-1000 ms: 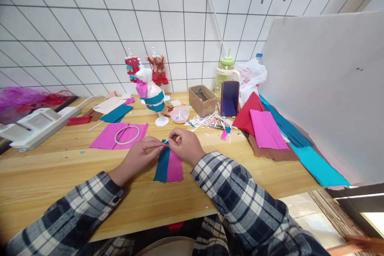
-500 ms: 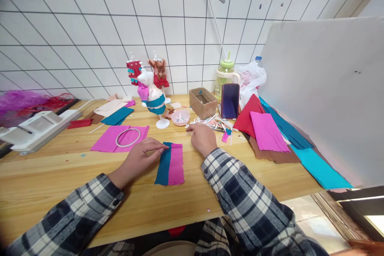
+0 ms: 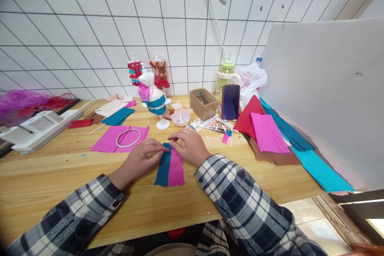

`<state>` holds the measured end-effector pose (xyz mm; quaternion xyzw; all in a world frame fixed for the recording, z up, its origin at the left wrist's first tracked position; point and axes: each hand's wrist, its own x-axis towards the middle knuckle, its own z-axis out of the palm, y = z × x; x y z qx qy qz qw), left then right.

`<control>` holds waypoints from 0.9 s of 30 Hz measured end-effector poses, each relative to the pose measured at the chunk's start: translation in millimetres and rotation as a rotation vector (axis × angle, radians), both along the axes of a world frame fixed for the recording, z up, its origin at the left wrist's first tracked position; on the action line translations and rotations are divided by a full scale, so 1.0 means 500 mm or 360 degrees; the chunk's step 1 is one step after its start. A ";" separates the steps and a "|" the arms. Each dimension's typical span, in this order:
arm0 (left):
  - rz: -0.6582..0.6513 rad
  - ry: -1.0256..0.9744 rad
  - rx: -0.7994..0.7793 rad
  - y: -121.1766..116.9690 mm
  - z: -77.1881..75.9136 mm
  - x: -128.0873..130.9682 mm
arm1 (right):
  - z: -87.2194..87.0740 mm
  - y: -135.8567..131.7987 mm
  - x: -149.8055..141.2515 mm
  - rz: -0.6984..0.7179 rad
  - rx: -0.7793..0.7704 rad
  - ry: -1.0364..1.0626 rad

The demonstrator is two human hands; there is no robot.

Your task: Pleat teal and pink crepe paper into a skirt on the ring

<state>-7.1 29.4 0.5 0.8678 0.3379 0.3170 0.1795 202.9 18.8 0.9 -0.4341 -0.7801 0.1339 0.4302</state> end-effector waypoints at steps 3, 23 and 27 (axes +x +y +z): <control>0.0019 -0.0014 0.0036 0.002 -0.005 0.000 | 0.000 -0.006 -0.013 0.0070 -0.0159 0.0068; -0.0045 0.0208 0.0048 0.001 -0.013 0.006 | -0.004 -0.015 -0.021 0.0197 -0.0174 -0.0437; 0.0105 0.0147 -0.0056 0.022 -0.023 -0.011 | -0.002 -0.006 -0.010 0.0219 -0.0331 -0.0200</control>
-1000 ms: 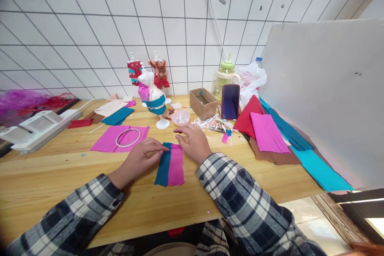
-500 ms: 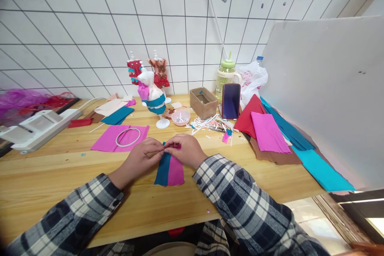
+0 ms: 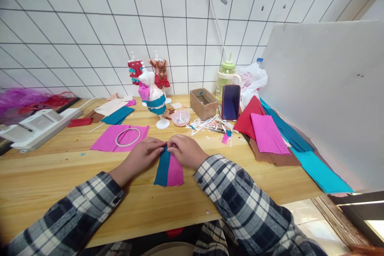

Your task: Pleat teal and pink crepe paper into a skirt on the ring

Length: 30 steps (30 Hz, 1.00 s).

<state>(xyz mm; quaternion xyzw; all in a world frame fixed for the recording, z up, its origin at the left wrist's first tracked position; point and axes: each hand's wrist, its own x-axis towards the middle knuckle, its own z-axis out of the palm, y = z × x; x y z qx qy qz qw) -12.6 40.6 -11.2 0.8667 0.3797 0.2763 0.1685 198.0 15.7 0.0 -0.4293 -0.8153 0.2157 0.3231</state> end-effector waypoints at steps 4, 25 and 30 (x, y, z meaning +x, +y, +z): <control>0.0221 -0.0057 0.0020 0.010 0.007 -0.014 | -0.011 0.017 0.027 -0.0029 -0.0221 0.0265; 0.0042 0.0179 0.0137 -0.025 0.017 0.014 | -0.026 -0.006 -0.025 -0.0140 -0.0138 0.0204; 0.0080 0.0189 0.0094 -0.023 0.022 0.014 | -0.034 -0.003 -0.021 -0.0092 -0.0126 0.0195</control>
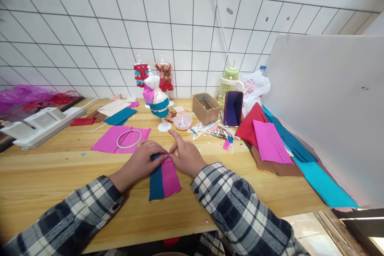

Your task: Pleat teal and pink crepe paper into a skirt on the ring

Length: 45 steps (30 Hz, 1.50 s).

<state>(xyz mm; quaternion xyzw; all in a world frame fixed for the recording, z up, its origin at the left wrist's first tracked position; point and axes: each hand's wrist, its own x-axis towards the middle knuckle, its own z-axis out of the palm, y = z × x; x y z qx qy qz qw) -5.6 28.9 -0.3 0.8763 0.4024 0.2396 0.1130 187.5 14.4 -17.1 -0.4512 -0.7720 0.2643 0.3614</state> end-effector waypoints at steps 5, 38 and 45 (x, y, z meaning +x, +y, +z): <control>0.0083 -0.0121 -0.0209 0.009 -0.007 -0.002 | 0.013 0.003 0.007 -0.0105 0.0206 0.0135; 0.0040 -0.0540 -0.0355 0.010 -0.011 0.006 | 0.005 0.007 0.001 -0.0374 -0.0136 0.0179; 0.0003 -0.0398 -0.0389 0.011 -0.009 0.006 | -0.002 0.024 0.019 -0.0044 -0.0440 0.0392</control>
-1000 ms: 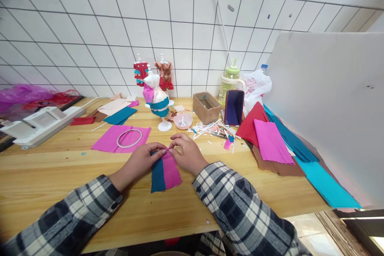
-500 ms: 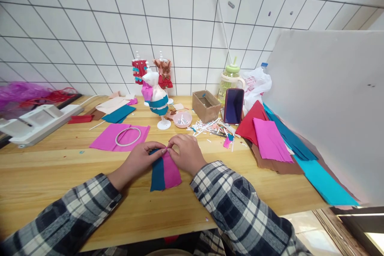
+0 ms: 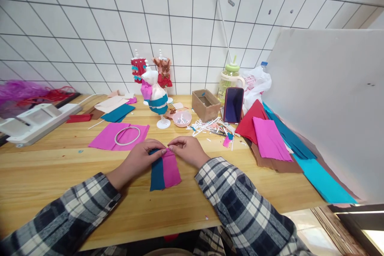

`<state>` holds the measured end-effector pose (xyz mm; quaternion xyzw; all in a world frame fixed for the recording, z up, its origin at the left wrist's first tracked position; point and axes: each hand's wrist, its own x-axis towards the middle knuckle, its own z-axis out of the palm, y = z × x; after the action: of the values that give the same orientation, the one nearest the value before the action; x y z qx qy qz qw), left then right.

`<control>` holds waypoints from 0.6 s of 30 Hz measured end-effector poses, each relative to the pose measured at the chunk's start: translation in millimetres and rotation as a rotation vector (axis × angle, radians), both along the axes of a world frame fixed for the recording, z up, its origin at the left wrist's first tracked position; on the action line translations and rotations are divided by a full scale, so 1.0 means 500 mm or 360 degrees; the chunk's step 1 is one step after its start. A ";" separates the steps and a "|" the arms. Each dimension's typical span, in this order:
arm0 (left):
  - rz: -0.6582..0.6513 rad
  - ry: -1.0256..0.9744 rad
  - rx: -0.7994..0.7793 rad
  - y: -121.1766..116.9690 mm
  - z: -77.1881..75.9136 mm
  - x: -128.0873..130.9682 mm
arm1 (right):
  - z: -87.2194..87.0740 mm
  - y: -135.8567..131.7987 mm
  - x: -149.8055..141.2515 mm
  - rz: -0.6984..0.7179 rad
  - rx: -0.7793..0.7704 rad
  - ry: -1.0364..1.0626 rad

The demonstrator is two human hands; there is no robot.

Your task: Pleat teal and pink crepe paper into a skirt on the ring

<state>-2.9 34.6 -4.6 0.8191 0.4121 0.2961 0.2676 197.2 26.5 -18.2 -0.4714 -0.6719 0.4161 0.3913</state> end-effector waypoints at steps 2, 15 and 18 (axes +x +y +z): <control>0.0010 0.0058 0.0002 0.000 -0.001 0.000 | 0.000 0.001 0.002 -0.0011 0.0029 -0.0062; 0.0117 0.0281 -0.0004 0.012 -0.006 -0.014 | -0.004 0.009 0.010 -0.0136 0.0096 -0.0332; 0.0118 0.0343 0.0066 0.018 -0.013 -0.016 | -0.007 0.011 0.015 -0.0119 0.0151 -0.0340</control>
<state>-11.1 43.6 -11.3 0.8356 0.4623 0.2246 0.1936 204.9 31.9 -21.7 -0.5187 -0.7106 0.3166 0.3546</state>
